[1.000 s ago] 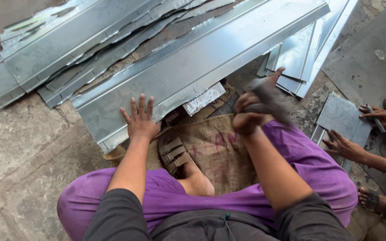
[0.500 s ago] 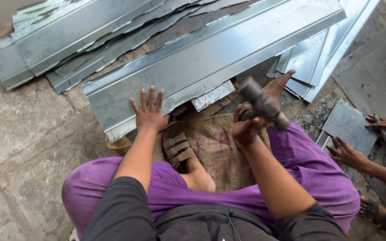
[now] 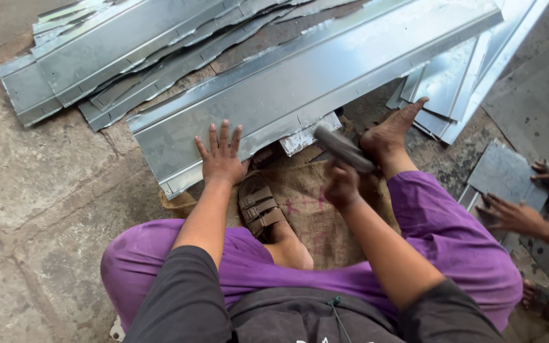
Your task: The person sits on the floor and uses a hammer to strike a long metal sheet resting on a small block. They repeatedly hit the sheet to flatten or shape it, occasionally repositioning the sheet or the block. Another person is visible in the background working on similar metal sheets.
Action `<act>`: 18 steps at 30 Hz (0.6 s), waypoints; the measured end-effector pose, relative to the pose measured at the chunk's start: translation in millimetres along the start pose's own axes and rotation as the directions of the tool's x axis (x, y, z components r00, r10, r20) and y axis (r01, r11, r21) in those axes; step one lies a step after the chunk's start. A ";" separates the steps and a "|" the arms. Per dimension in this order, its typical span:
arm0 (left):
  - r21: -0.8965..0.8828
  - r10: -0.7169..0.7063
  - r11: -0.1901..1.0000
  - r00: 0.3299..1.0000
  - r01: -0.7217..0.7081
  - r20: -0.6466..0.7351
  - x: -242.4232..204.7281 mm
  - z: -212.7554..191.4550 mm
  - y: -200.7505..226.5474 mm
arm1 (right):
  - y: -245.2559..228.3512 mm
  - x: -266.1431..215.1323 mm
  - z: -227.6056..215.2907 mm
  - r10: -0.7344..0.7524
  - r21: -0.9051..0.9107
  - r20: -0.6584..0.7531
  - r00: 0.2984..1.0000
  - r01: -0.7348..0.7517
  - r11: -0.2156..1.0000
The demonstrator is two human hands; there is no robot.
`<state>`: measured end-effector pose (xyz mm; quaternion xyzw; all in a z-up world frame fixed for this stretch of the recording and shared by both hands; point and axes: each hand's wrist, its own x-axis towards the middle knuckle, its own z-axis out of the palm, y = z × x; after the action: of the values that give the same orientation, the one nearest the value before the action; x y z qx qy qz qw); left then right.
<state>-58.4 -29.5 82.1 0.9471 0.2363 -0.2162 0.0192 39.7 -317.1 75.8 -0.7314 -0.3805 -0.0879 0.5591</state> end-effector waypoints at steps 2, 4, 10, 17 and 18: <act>0.014 0.006 1.000 0.999 -0.005 -0.035 -0.7 2.4 1.6 | 15.2 -9.4 5.7 0.043 -0.198 0.071 0.997 -0.028 0.980; 0.019 0.001 1.000 1.000 0.000 -0.028 1.0 1.0 1.9 | 30.8 -1.4 7.8 0.100 -0.237 -0.004 0.995 -0.098 0.966; 0.032 0.001 0.999 0.998 0.001 -0.066 0.8 13.6 0.0 | 33.0 8.7 -37.3 0.167 0.241 -0.197 0.966 -0.117 0.963; 0.049 -0.007 0.999 0.997 0.010 -0.079 -0.4 11.6 0.0 | 19.3 7.2 -18.2 0.377 -0.394 0.105 0.920 -0.309 0.865; 0.047 -0.007 0.999 0.998 0.010 -0.070 3.3 9.4 1.7 | 19.6 9.0 -14.6 0.479 -0.584 0.145 0.866 -0.316 0.748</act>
<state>-58.8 -30.8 72.1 0.9533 0.2357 -0.1886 -0.0127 63.1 -327.6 71.4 -0.9279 -0.2502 0.0372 0.2740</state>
